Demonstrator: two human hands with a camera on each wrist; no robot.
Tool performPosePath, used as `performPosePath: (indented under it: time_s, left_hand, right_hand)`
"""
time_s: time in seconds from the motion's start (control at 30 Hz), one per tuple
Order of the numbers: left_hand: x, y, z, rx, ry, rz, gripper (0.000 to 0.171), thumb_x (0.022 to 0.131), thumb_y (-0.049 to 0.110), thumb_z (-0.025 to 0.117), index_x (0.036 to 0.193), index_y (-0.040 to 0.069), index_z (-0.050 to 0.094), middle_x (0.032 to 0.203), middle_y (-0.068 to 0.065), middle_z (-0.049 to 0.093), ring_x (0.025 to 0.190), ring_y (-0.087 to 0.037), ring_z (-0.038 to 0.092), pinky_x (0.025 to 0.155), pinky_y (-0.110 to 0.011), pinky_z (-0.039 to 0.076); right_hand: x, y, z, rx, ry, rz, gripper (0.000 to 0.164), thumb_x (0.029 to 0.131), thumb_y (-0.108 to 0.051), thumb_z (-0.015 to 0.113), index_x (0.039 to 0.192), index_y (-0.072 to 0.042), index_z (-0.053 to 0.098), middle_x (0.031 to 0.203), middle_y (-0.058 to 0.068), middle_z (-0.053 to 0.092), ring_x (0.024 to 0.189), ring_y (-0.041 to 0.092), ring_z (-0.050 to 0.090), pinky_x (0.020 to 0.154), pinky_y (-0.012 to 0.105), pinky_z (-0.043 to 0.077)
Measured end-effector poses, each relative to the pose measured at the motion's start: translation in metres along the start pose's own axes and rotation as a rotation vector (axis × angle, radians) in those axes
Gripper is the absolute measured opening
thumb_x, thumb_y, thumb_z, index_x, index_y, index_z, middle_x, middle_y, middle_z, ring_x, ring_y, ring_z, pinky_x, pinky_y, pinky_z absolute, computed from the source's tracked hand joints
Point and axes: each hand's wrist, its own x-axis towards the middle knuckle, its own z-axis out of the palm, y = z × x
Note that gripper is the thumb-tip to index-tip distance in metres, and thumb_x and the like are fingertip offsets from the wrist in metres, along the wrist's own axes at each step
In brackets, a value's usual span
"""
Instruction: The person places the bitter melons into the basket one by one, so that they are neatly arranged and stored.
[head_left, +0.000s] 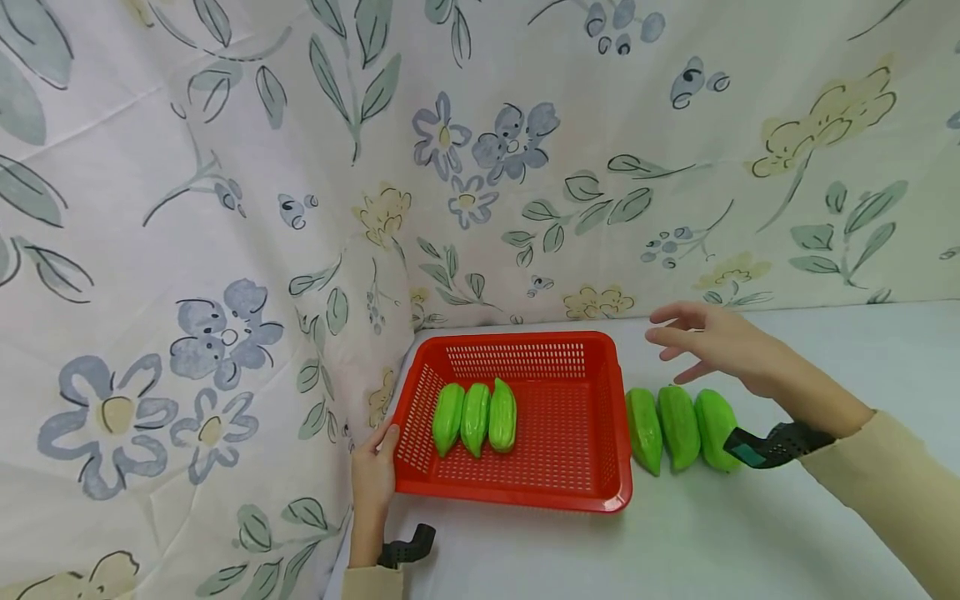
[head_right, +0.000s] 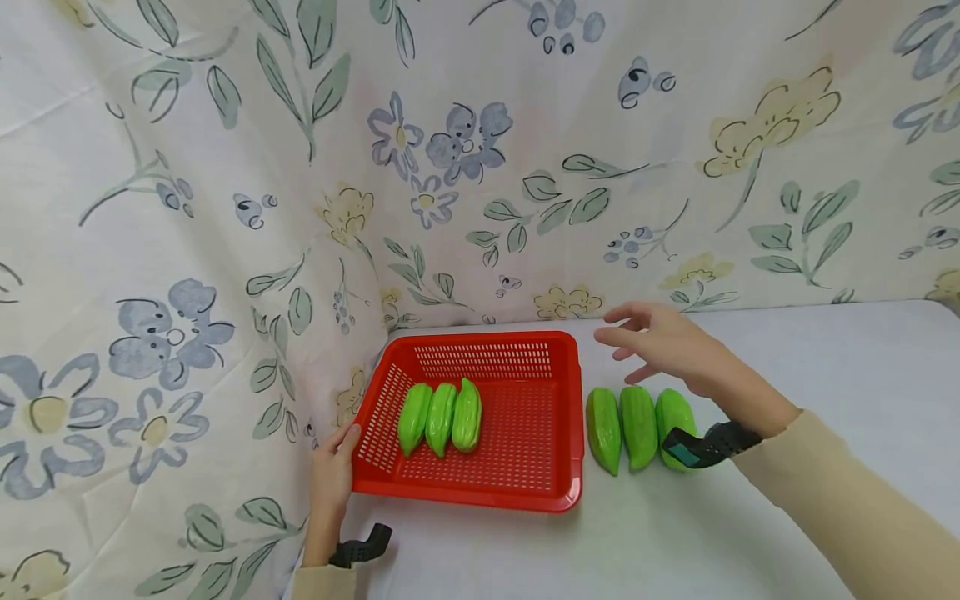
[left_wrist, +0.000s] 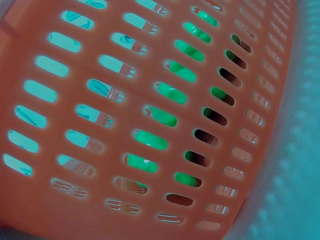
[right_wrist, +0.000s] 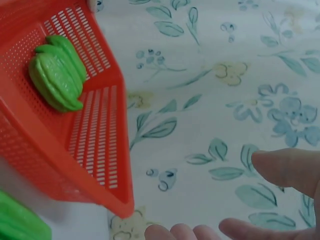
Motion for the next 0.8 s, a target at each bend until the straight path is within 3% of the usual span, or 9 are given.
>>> performPosePath:
  time_s: [0.3, 0.6, 0.8]
  left_hand:
    - [0.0, -0.002, 0.0, 0.005, -0.004, -0.008, 0.056, 0.107, 0.049, 0.054, 0.149, 0.013, 0.058, 0.119, -0.025, 0.071, 0.078, -0.024, 0.069, 0.062, -0.026, 0.059]
    - [0.001, -0.002, 0.001, 0.007, 0.001, -0.037, 0.057, 0.106, 0.052, 0.054, 0.149, 0.016, 0.059, 0.113, -0.023, 0.072, 0.073, -0.021, 0.068, 0.06, -0.026, 0.058]
    - [-0.001, 0.003, 0.0, -0.005, -0.015, -0.042, 0.056, 0.106, 0.05, 0.054, 0.151, 0.016, 0.057, 0.118, -0.024, 0.071, 0.074, -0.02, 0.069, 0.061, -0.026, 0.059]
  right_hand:
    - [-0.016, 0.02, -0.023, -0.02, 0.021, 0.018, 0.065, 0.107, -0.043, 0.055, 0.154, 0.0, 0.039, 0.145, 0.027, 0.055, 0.109, 0.022, 0.067, 0.08, 0.042, 0.064]
    - [-0.03, 0.034, -0.047, -0.063, 0.034, 0.044, 0.066, 0.109, -0.044, 0.052, 0.156, -0.001, 0.035, 0.149, 0.03, 0.05, 0.097, -0.004, 0.066, 0.079, 0.039, 0.064]
    - [-0.037, 0.043, -0.061, -0.076, 0.063, 0.071, 0.068, 0.109, -0.044, 0.052, 0.156, 0.001, 0.032, 0.151, 0.034, 0.045, 0.092, -0.009, 0.064, 0.077, 0.04, 0.064]
